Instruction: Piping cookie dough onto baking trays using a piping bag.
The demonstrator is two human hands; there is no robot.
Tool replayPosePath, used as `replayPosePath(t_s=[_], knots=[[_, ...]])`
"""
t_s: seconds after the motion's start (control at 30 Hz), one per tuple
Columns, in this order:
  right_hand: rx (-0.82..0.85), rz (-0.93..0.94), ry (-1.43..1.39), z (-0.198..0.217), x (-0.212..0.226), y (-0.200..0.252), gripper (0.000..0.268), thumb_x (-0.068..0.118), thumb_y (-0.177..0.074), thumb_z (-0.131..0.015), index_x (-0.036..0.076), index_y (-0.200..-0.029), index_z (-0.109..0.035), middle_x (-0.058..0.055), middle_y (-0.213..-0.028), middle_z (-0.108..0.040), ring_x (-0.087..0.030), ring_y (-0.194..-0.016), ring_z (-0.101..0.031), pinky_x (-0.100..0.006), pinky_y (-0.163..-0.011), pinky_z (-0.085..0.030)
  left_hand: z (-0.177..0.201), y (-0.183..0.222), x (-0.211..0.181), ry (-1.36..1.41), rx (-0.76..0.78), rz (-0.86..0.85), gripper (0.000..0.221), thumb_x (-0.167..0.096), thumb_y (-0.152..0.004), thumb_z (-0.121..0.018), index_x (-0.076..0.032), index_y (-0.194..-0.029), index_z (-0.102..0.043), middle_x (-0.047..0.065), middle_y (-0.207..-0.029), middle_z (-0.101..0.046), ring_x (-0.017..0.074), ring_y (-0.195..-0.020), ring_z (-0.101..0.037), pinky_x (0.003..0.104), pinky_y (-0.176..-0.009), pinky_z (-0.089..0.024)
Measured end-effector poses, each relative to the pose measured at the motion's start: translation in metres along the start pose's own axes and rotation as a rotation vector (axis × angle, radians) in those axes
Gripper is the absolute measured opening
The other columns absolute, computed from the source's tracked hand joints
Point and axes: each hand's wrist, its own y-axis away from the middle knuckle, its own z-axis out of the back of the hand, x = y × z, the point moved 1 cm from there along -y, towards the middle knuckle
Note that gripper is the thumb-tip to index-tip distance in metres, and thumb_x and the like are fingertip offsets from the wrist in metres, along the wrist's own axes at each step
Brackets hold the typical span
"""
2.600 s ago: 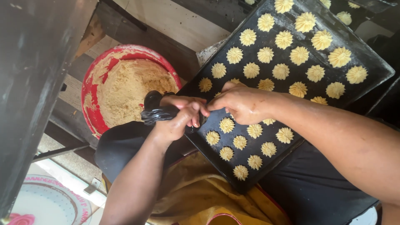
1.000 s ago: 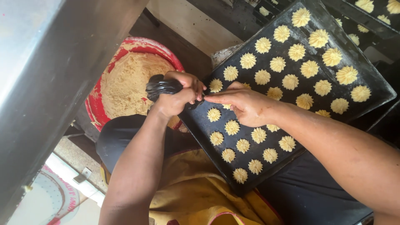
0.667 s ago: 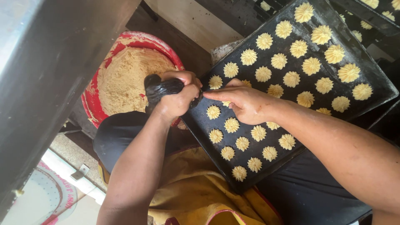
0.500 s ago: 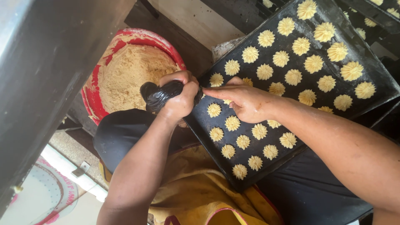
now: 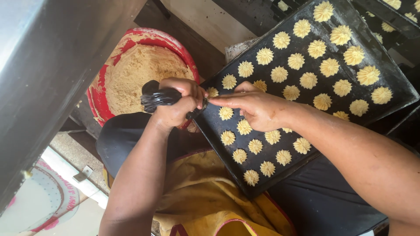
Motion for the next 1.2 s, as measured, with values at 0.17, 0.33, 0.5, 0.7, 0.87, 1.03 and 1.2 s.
replayPosePath(t_s=[0.17,0.33,0.5,0.7,0.87,1.03,1.2], knots=[[0.066,-0.013,0.035,-0.007,0.001,0.002,0.092,-0.016,-0.075,-0.056,0.033,-0.152,-0.044,0.006,-0.153,-0.052,-0.024,-0.121,-0.048,-0.032,-0.106,-0.045,0.011,0.004,0.006,-0.047,0.062,0.042,0.028,0.006,-0.077,-0.052,-0.007,-0.062,-0.032,0.006,-0.062,-0.05,0.0199,-0.063,-0.059,0.041,-0.084,-0.056],[0.049,0.037,0.039,-0.008,-0.001,0.0,0.091,-0.015,-0.075,-0.057,0.032,-0.151,-0.045,0.006,-0.152,-0.053,-0.025,-0.121,-0.048,-0.032,-0.104,-0.047,0.02,0.006,0.008,-0.037,0.033,0.067,0.03,0.006,-0.076,-0.052,-0.009,-0.062,-0.031,0.006,-0.061,-0.05,0.0194,-0.061,-0.059,0.04,-0.08,-0.056],[0.028,-0.104,0.072,-0.002,0.003,-0.001,0.089,-0.016,-0.076,-0.054,0.034,-0.15,-0.047,0.007,-0.151,-0.053,-0.024,-0.124,-0.047,-0.032,-0.107,-0.044,0.023,0.006,0.011,-0.016,-0.031,0.057,0.025,0.008,-0.075,-0.048,-0.007,-0.06,-0.034,0.007,-0.061,-0.05,0.0201,-0.06,-0.056,0.041,-0.078,-0.056],[-0.065,-0.031,0.112,0.001,-0.005,0.003,0.084,-0.016,-0.079,-0.052,0.031,-0.149,-0.052,0.001,-0.146,-0.059,-0.026,-0.127,-0.049,-0.033,-0.108,-0.044,0.015,0.008,0.019,-0.086,-0.162,0.026,0.027,0.008,-0.079,-0.052,-0.005,-0.063,-0.034,0.009,-0.061,-0.054,0.0188,-0.057,-0.054,0.037,-0.072,-0.056],[-0.082,-0.041,0.096,0.007,-0.003,0.005,0.082,-0.016,-0.08,-0.053,0.029,-0.149,-0.051,0.0,-0.142,-0.062,-0.026,-0.126,-0.049,-0.034,-0.106,-0.045,0.011,0.018,0.033,-0.309,-0.352,0.104,0.028,0.007,-0.079,-0.056,-0.004,-0.061,-0.037,0.009,-0.061,-0.05,0.0176,-0.057,-0.049,0.03,-0.053,-0.042],[-0.095,-0.047,0.133,0.015,0.001,0.006,0.083,-0.016,-0.081,-0.053,0.03,-0.15,-0.051,0.001,-0.141,-0.063,-0.026,-0.123,-0.05,-0.034,-0.105,-0.046,0.014,0.018,0.026,-0.399,-0.373,0.054,0.03,0.009,-0.079,-0.058,-0.003,-0.062,-0.038,0.008,-0.061,-0.044,0.0175,-0.057,-0.042,0.031,-0.054,-0.037],[-0.124,-0.055,0.119,0.023,0.006,0.011,0.086,-0.017,-0.076,-0.053,0.028,-0.149,-0.049,0.002,-0.15,-0.056,-0.027,-0.123,-0.048,-0.033,-0.105,-0.044,0.005,0.015,-0.005,0.017,-0.109,-0.071,0.026,0.007,-0.081,-0.05,-0.005,-0.06,-0.04,0.007,-0.061,-0.052,0.0198,-0.059,-0.057,0.044,-0.085,-0.062]])
